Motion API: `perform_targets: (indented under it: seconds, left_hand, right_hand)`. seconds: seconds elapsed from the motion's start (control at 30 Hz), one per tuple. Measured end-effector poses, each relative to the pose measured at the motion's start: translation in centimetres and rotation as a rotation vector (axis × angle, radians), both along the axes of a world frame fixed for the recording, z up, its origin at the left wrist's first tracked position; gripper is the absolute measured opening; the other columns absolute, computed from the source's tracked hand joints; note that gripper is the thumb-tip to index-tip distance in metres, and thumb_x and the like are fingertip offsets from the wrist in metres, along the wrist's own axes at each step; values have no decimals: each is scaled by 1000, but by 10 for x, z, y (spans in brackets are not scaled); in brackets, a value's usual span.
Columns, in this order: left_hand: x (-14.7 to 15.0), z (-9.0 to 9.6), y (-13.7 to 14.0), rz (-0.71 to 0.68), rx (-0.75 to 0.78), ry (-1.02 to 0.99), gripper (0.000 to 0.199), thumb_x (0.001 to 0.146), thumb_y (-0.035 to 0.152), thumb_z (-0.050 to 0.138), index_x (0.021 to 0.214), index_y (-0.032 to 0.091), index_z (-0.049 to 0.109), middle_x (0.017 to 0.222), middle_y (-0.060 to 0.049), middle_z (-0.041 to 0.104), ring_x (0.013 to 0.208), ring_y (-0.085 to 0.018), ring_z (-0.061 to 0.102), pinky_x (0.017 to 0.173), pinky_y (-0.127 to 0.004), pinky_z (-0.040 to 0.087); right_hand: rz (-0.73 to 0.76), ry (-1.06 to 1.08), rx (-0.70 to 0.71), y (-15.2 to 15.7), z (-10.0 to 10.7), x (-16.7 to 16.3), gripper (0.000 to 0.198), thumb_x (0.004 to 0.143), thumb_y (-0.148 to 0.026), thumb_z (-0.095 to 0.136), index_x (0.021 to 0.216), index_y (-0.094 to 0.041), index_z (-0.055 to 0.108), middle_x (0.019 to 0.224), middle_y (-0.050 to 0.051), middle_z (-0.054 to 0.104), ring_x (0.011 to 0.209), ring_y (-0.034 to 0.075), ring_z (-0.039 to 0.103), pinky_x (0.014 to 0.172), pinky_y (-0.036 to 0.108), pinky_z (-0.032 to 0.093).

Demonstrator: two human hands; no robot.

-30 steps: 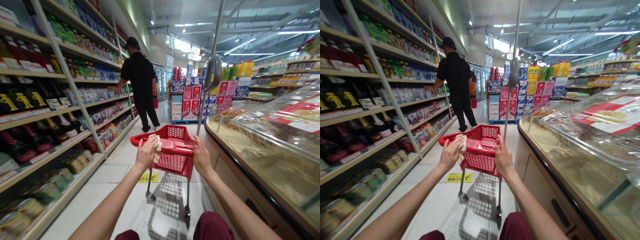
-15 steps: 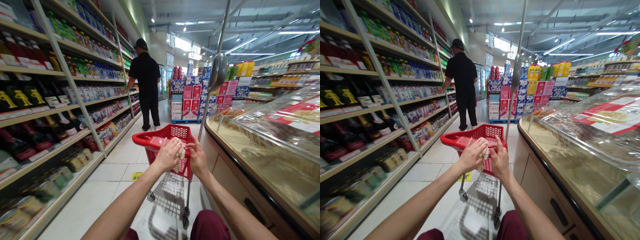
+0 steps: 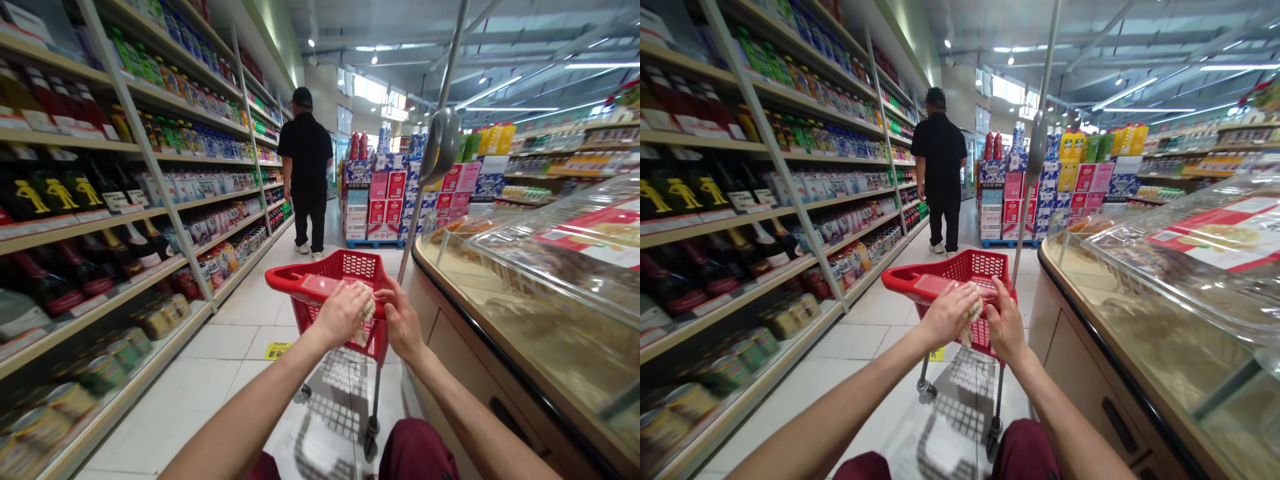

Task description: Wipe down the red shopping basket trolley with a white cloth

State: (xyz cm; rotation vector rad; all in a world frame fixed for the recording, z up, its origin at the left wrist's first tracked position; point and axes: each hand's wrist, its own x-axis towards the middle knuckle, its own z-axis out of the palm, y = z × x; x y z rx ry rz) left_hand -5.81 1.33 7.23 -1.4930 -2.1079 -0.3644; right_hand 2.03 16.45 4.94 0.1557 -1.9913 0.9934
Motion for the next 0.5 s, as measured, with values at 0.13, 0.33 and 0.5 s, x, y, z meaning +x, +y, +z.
perform_targets:
  seconds: [0.13,0.33,0.5]
  left_hand:
    - [-24,7,-33,30,81,26,34,81,18,40,113,22,49,118,-5,57,110,-15,50,104,-41,25]
    - [-38,20,-38,442,388,-16,33,80,17,40,111,20,52,117,-7,57,113,-23,47,101,-51,24]
    - [12,10,16,154,160,-73,30,80,27,46,107,18,55,117,-8,57,116,-23,43,98,-46,33]
  right_hand:
    - [-14,-9,37,3,0,3,46,85,-37,33,128,-22,33,93,5,63,85,19,59,77,37,47]
    - [-21,11,62,-2,-5,0,48,83,-35,38,129,-23,34,93,4,62,86,20,58,81,40,46]
    - [33,27,25,-1,-9,0,48,83,-34,38,129,-23,31,99,6,61,89,20,59,80,41,47]
